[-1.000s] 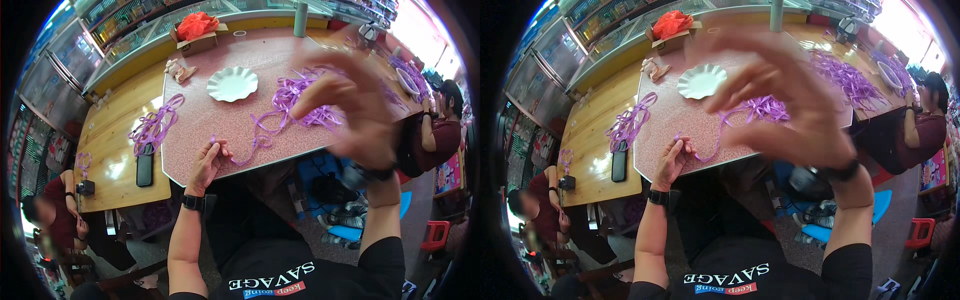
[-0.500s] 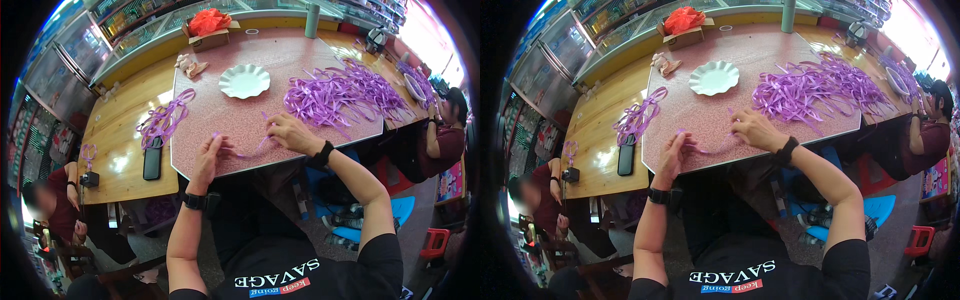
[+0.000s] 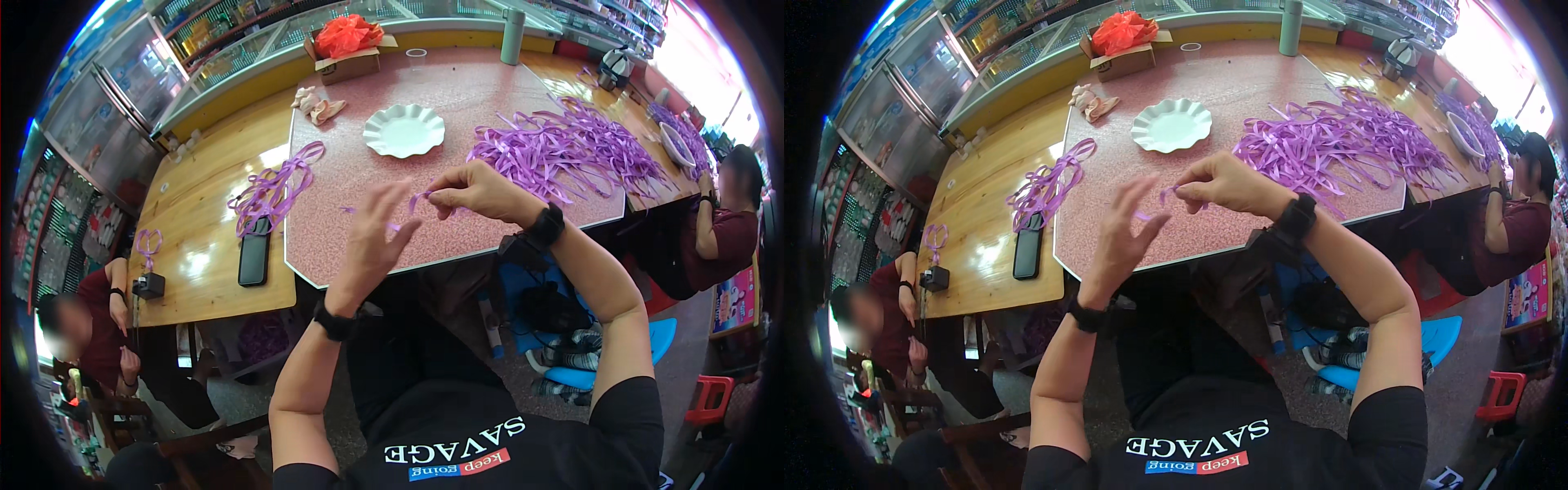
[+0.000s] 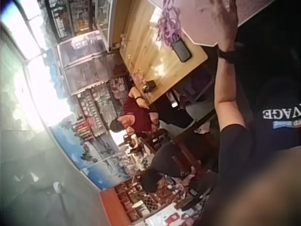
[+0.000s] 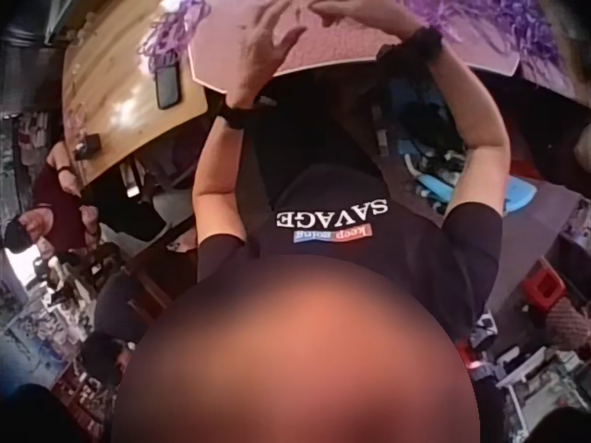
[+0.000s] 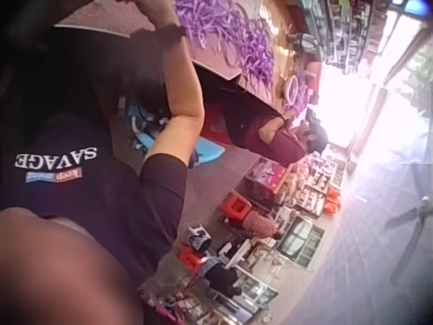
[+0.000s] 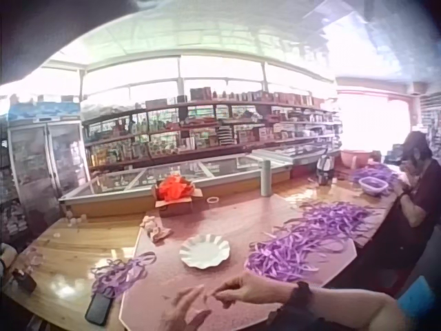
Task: Tie loops or knots in several purple plastic strips at a table.
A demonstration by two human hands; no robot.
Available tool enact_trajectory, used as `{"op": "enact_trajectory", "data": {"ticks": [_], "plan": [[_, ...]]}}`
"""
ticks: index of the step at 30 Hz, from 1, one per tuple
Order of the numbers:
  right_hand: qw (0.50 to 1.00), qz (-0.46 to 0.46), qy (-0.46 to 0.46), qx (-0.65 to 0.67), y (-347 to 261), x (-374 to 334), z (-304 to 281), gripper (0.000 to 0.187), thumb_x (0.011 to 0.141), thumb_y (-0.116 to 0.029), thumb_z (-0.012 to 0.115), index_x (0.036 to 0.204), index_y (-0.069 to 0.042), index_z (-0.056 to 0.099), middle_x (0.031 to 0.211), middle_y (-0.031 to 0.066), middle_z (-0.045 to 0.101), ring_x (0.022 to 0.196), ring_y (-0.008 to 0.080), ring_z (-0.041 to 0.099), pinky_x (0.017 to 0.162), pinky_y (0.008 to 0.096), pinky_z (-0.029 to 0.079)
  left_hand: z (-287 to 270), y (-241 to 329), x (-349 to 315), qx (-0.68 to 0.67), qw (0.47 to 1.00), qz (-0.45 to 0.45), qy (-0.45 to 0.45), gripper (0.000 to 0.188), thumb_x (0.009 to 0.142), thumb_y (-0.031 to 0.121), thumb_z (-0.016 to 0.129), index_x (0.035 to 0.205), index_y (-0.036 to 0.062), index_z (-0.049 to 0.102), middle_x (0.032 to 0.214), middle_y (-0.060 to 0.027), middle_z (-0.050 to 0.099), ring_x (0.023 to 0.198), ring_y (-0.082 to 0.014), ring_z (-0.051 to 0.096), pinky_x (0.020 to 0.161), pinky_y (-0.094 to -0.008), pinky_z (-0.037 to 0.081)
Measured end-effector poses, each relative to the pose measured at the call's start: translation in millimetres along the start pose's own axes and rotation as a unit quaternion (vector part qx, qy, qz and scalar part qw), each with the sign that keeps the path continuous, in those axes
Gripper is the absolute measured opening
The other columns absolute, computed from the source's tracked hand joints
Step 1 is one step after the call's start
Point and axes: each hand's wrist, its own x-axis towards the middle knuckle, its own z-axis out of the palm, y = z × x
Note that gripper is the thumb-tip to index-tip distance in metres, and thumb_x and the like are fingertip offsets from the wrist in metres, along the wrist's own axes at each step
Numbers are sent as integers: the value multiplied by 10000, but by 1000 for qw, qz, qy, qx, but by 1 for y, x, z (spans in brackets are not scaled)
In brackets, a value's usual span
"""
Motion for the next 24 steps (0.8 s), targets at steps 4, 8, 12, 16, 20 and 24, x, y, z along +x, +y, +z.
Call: {"op": "enact_trajectory", "data": {"ticks": [4, 8, 12, 16, 20, 24], "plan": [[998, 37, -48, -10, -20, 3, 1, 271, 939, -213, 679, 999, 49, 715, 783, 45, 687, 667, 96, 647, 632, 239, 528, 4, 16, 23, -60, 997, 13, -45, 283, 879, 51, 670, 1160, 38, 637, 982, -157, 657, 860, -320, 655, 723, -377, 527], [993, 43, -78, -75, -40, 8, -10, 307, 947, -262, 679, 912, 41, 715, 740, 32, 664, 606, 79, 609, 575, 229, 495, -7, 19, 38, 9, 995, 80, -65, 189, 882, 91, 676, 1067, 56, 662, 838, -111, 664, 746, -294, 651, 652, -395, 513], [990, 27, -77, -111, -58, 17, -16, 327, 953, -277, 671, 873, 39, 708, 710, 25, 646, 599, 72, 596, 564, 224, 487, -16, 24, 56, 1, 995, 80, -61, 149, 893, 108, 681, 1026, 42, 686, 821, -123, 678, 709, -282, 663, 632, -373, 516], [989, -11, -91, -115, -64, 20, -27, 287, 956, -249, 664, 918, 31, 712, 758, 26, 651, 614, 67, 595, 561, 202, 480, -33, 18, 70, -71, 990, -33, -114, 137, 908, 130, 689, 987, 19, 699, 770, -132, 684, 654, -224, 665, 605, -343, 507], [978, -27, -91, -187, -50, 13, -54, 255, 944, -238, 674, 995, 8, 718, 821, 37, 676, 736, 88, 624, 694, 233, 513, -66, -13, 66, -35, 972, -107, -204, 164, 933, 159, 677, 1024, 23, 676, 767, -11, 654, 694, -73, 600, 639, -240, 486], [960, 2, -77, -270, -20, -11, -98, 261, 937, -255, 681, 1015, -8, 709, 887, 11, 689, 859, 89, 617, 789, 256, 499, -117, -66, 45, -97, 955, -176, -219, 184, 951, 200, 650, 1009, 26, 659, 900, -36, 678, 828, -117, 607, 790, -276, 488]]}}
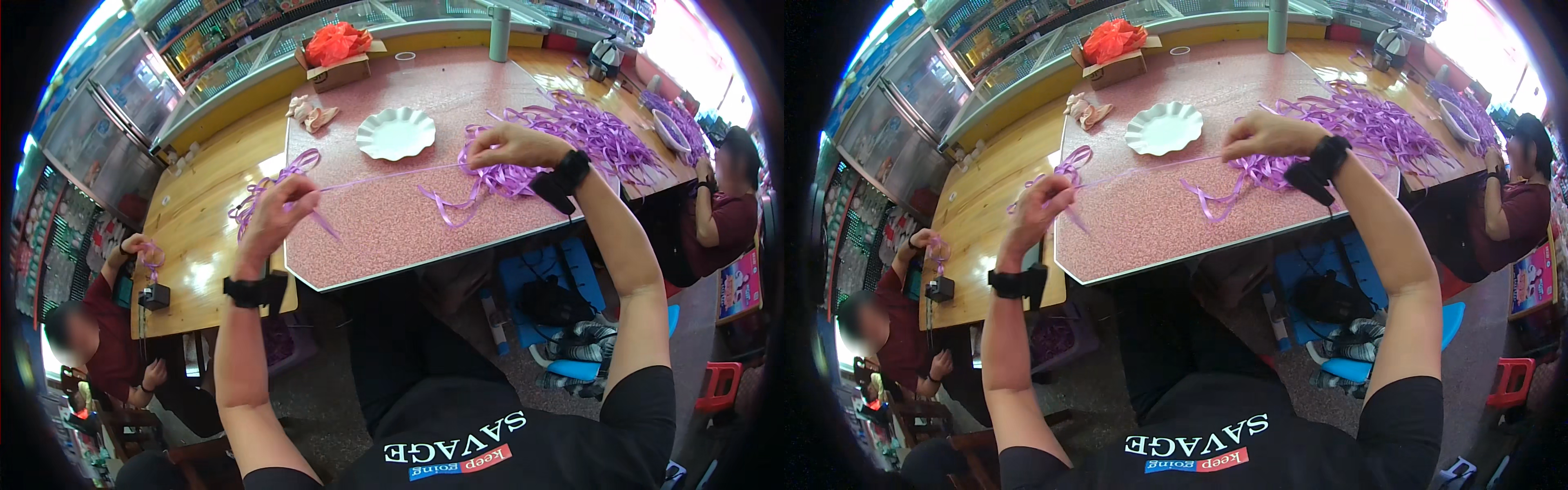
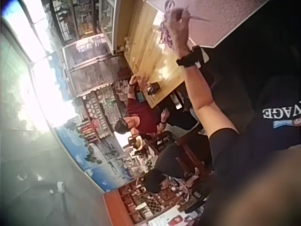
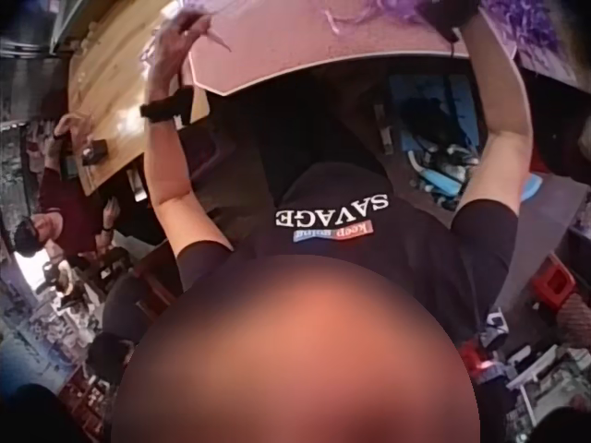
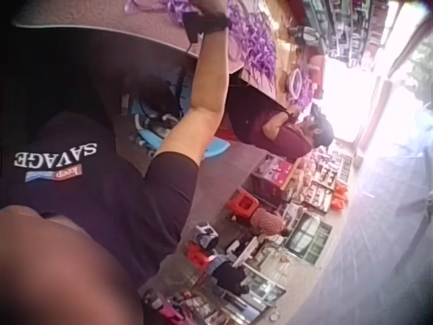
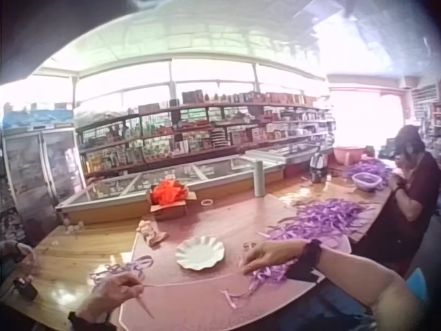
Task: Tie loops or knots in several purple plastic strips at a table.
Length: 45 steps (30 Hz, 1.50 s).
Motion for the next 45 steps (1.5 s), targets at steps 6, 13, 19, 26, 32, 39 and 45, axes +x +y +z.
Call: {"op": "enact_trajectory", "data": {"ticks": [6, 13, 19, 26, 32, 39, 45], "plan": [[996, 83, 34, 7, 72, -43, -25, 250, 931, -254, 688, 1000, -15, 710, 903, 8, 695, 881, 87, 610, 788, 245, 487, -71, -70, -65, -118, 987, -90, 68, 168, 982, 201, 606, 1050, 50, 635, 996, -49, 692, 916, -146, 649, 876, -278, 492], [969, 149, 94, 174, 113, -79, -30, 223, 945, -243, 674, 986, -24, 681, 863, 36, 697, 758, 117, 686, 748, 260, 560, -106, -92, -123, -173, 964, -165, 117, 160, 992, 215, 595, 1048, 66, 611, 995, -85, 699, 929, -164, 669, 851, -287, 519], [889, 108, 267, 355, 126, -67, -17, 174, 941, -184, 678, 1043, -44, 673, 831, 20, 681, 711, 100, 671, 709, 275, 588, -71, -95, -104, -358, 895, -101, 244, 126, 983, 173, 602, 1067, 80, 612, 1071, -121, 701, 959, -213, 678, 909, -340, 535], [767, 71, 417, 483, 127, -49, 4, 128, 926, -175, 700, 1008, -81, 674, 781, -33, 629, 624, 54, 615, 610, 243, 576, -29, -103, -55, -588, 712, -54, 379, 185, 950, 131, 615, 1044, -26, 646, 1100, -166, 692, 1042, -254, 660, 969, -381, 523], [742, 69, 492, 450, 124, -54, 11, 166, 932, -179, 690, 1073, -92, 672, 889, 11, 691, 725, 73, 653, 626, 226, 559, -22, -127, -39, -685, 607, -61, 399, 209, 940, 63, 609, 1111, -56, 615, 1124, -180, 675, 1071, -279, 649, 981, -415, 517], [725, -13, 467, 506, 151, -56, 10, 214, 980, -99, 590, 1191, -74, 616, 1038, 75, 680, 950, 179, 670, 828, 327, 573, -6, -115, -33, -799, 471, -28, 371, 255, 972, 28, 529, 1219, 2, 587, 1145, -176, 651, 1116, -301, 621, 1043, -482, 461], [677, -95, 468, 560, 116, -44, 10, 269, 1005, -86, 538, 1269, -49, 566, 1105, 95, 651, 884, 132, 616, 819, 304, 552, 27, -57, -23, -700, 634, 45, 326, 262, 980, 13, 537, 1225, 59, 618, 1020, -90, 654, 822, -124, 593, 779, -288, 504]]}}
